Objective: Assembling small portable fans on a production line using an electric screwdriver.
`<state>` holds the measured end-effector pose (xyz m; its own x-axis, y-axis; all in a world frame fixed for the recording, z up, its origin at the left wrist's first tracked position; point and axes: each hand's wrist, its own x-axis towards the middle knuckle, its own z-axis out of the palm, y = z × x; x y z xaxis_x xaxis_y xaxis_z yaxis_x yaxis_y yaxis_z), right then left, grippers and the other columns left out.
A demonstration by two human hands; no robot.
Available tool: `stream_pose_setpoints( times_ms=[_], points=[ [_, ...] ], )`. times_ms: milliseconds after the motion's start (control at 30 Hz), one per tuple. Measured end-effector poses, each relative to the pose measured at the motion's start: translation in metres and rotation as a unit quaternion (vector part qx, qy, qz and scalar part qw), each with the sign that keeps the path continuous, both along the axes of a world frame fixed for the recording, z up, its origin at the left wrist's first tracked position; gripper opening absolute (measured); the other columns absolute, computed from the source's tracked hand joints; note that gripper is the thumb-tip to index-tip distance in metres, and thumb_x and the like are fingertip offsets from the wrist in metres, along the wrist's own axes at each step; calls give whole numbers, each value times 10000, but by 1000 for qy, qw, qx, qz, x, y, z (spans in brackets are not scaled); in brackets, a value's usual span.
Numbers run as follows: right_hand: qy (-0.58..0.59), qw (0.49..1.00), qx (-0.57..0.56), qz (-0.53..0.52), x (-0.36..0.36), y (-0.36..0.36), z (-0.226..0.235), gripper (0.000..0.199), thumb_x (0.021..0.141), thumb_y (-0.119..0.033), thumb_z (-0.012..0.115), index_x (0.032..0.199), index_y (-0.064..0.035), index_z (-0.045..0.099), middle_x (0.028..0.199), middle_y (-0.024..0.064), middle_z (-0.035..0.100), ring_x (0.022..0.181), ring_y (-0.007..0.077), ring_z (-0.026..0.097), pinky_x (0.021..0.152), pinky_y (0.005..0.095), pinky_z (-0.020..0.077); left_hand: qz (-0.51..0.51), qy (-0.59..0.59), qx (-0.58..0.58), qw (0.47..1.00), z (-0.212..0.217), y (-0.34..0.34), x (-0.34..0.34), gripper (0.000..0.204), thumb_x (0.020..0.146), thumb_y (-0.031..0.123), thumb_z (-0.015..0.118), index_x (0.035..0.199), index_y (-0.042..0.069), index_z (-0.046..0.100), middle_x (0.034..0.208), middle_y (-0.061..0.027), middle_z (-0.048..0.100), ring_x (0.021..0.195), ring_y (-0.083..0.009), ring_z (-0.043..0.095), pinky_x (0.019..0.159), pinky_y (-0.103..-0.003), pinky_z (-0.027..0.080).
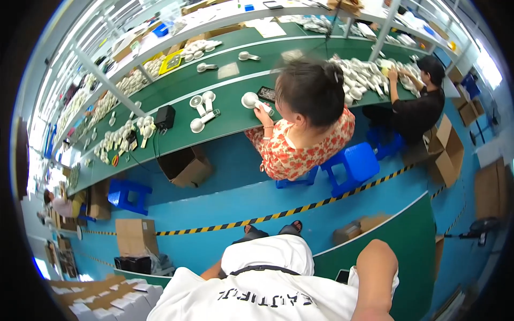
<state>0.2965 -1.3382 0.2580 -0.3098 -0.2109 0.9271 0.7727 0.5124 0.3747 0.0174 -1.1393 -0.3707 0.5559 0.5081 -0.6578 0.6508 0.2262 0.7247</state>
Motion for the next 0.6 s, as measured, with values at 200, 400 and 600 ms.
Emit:
stream_pose_setpoints(
  times_ms=[200,400,600],
  points=[
    [8,996,22,-82,-26,-3,-5,139,781,-108,720,698,-73,615,660,-46,587,555,23,573,487,135,456,-80,31,30,996,12,59,-6,217,857,187,636,975,15,696,865,-155,705,797,-269,670,719,-384,530],
    [16,975,59,-214,-47,-16,-4,152,850,-173,673,725,-104,620,675,-69,570,504,12,520,504,119,398,-153,63,62,984,20,104,2,219,857,186,636,980,15,695,867,-154,705,798,-268,669,720,-383,530],
    [-19,959,126,-253,-6,-75,-22,252,866,-298,686,971,-80,611,740,-37,584,515,36,525,497,151,405,-184,79,121,972,44,126,60,222,857,186,636,985,14,694,868,-153,705,799,-266,668,721,-382,529]
  ],
)
